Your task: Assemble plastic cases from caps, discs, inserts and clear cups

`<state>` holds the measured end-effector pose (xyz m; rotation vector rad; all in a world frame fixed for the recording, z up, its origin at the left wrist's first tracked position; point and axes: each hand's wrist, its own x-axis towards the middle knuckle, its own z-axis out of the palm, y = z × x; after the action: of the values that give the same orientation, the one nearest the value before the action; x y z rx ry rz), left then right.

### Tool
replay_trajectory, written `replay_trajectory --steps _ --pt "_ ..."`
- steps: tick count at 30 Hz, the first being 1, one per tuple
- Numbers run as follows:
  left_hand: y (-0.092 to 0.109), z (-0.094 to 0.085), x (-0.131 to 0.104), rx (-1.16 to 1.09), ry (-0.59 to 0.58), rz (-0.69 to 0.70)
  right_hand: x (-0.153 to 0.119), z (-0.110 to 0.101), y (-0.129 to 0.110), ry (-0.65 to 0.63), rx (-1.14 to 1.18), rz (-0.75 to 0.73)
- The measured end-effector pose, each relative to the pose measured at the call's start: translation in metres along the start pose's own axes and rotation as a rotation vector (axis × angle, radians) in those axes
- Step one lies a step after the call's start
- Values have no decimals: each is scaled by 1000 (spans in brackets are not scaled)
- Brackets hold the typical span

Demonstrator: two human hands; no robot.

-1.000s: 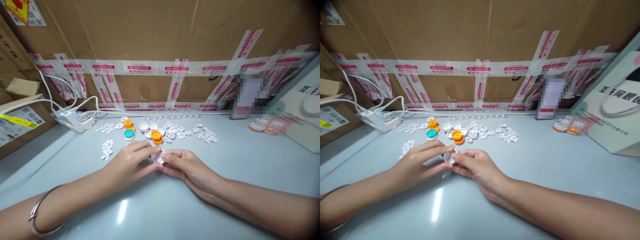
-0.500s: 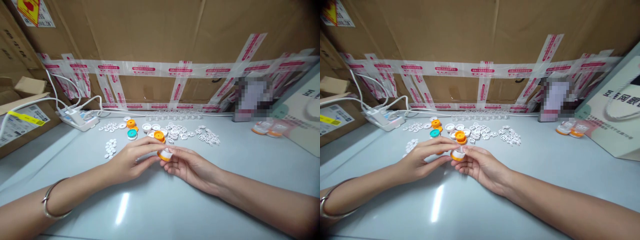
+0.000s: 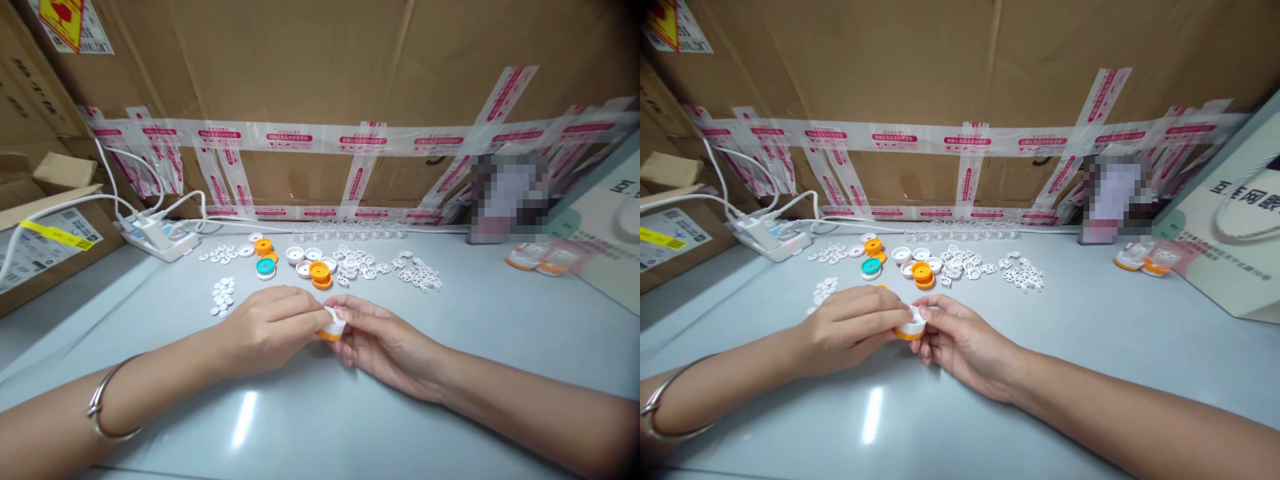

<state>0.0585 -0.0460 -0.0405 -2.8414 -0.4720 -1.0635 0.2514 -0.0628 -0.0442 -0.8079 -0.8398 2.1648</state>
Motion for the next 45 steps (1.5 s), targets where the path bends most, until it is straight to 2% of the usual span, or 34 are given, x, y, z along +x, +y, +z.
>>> replay_trajectory --steps 3,5,10,16,22,28,33,38,45 --pt "2 1 -1 47 -7 69 -2 1 1 -2 -17 0" --pt "3 1 -1 58 -6 63 -2 1 1 1 -21 -1" --pt "4 3 -2 13 61 -113 0 -1 1 25 -70 -54" --pt "4 6 -2 12 124 -170 -1 0 -1 -53 -119 -52" --pt "3 3 -1 -63 65 -210 1 -3 0 -32 -130 -127" --pt "4 6 0 -143 75 -243 0 -3 2 81 -60 -140" --pt "6 7 0 -138 80 -323 2 -6 3 -8 8 -155" --pt "6 5 0 -128 20 -281 3 -10 3 -42 35 -137" --pt "4 1 0 -63 -9 -255 2 -6 1 90 -9 -103"
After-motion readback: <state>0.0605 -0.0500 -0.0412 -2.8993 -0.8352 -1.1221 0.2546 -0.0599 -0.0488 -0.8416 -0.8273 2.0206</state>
